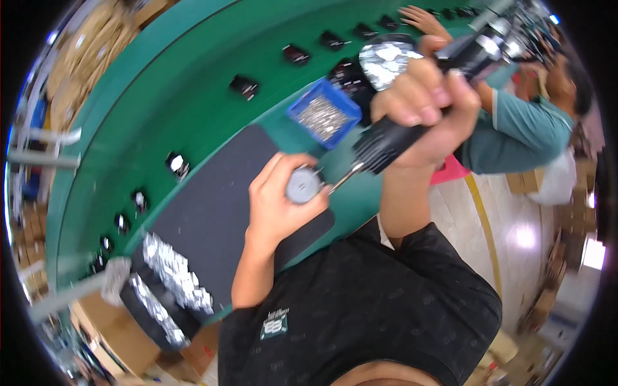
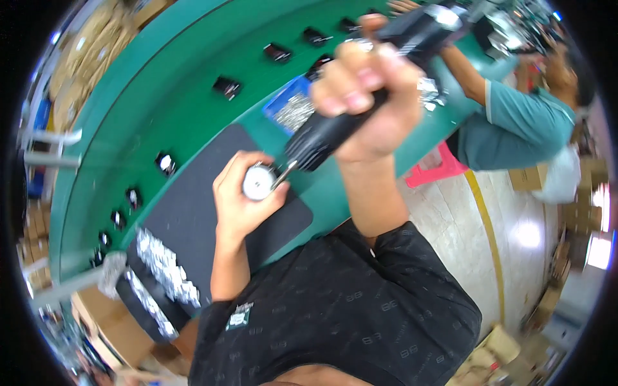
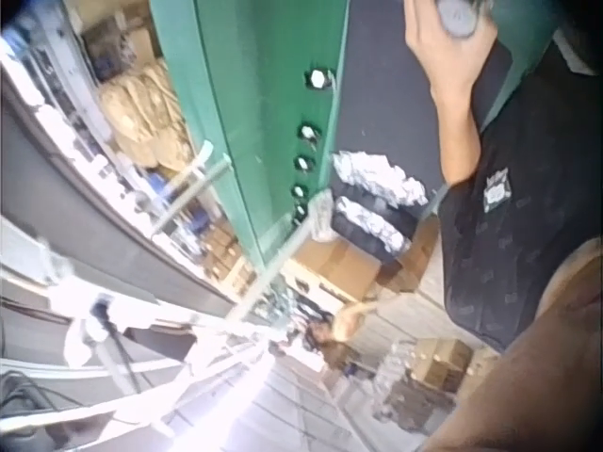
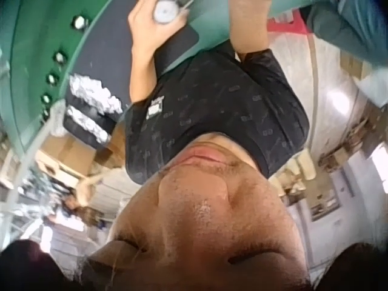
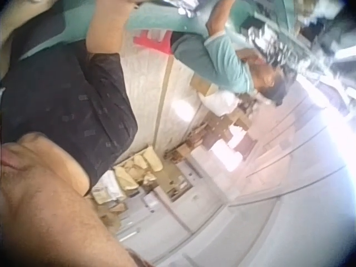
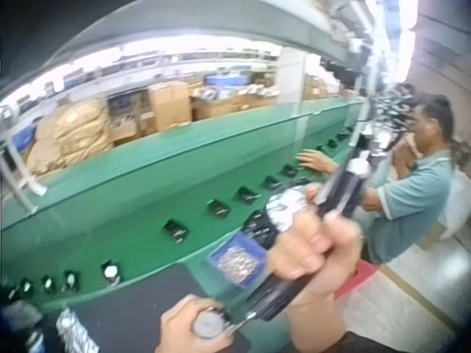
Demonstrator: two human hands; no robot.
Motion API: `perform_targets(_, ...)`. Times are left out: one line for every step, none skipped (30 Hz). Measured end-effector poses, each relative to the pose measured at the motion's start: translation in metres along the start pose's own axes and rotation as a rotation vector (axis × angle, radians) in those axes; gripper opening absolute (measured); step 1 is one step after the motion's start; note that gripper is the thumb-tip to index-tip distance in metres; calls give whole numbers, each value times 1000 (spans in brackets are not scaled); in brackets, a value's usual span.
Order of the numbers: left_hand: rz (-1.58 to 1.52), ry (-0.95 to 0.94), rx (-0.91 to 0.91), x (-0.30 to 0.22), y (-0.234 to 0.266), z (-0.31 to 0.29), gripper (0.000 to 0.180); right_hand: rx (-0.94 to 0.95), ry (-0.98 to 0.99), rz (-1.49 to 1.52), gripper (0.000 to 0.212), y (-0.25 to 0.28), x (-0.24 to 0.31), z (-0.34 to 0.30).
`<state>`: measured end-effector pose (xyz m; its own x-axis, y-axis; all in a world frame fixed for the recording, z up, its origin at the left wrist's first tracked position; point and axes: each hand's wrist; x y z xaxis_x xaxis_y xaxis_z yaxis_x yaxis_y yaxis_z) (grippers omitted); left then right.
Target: The person attaches electronic components and metal brackets to small plastic casings by fastening screws with an electric screwdriver.
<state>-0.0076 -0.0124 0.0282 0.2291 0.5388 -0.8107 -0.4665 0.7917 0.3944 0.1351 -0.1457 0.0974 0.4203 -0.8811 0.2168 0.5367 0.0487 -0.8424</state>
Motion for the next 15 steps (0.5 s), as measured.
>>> perform_targets(3,67,11,1,-6,-2,37,-40,45,-63,39,-1,3,-5)
perform_targets(29,113,47,5,-10,-4,43,-59,11,-159,41,3,7,-12)
perform_targets(21,204,83,10,-13,-7,48,-87,-22,-249,44,6,13,-19)
perform_targets(-33,299,96,9,-17,-6,50,-114,-69,-303,46,5,23,-25)
perform_targets(-51,341,106,11,-22,-3,50,-142,-131,-337,47,8,32,-31)
perform_targets(-18,292,148,11,-32,7,50,-159,-159,-387,48,16,46,-40)
perform_targets(10,248,189,5,-42,16,51,-184,-193,-437,49,18,62,-50)
perform_targets(50,175,257,3,-55,28,51,-250,-226,-503,53,17,75,-61)
perform_targets(91,102,321,0,-70,42,51,-262,-214,-529,53,24,87,-72)
perform_targets(125,27,393,-8,-87,59,51,-259,-205,-612,53,27,100,-81)
perform_targets(101,-158,394,-7,-104,77,48,-246,-207,-686,53,30,109,-85)
perform_targets(139,-241,408,-9,-122,97,44,-272,-270,-682,54,28,118,-89)
perform_targets(174,-325,418,-12,-144,118,39,-284,-243,-666,54,34,121,-93)
perform_targets(180,-340,424,-15,-164,136,38,-267,-295,-639,53,34,127,-94)
perform_targets(185,-355,428,-16,-186,156,38,-248,-348,-612,52,33,135,-93)
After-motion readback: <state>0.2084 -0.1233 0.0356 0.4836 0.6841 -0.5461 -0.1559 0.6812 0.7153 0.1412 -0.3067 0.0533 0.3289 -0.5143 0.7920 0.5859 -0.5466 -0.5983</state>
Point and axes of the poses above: each hand's wrist, its own z-axis towards the middle knuckle, its own y-axis out of the back of the hand, x = y × z, and after that the axes turned 2 degrees about -x, right-handed
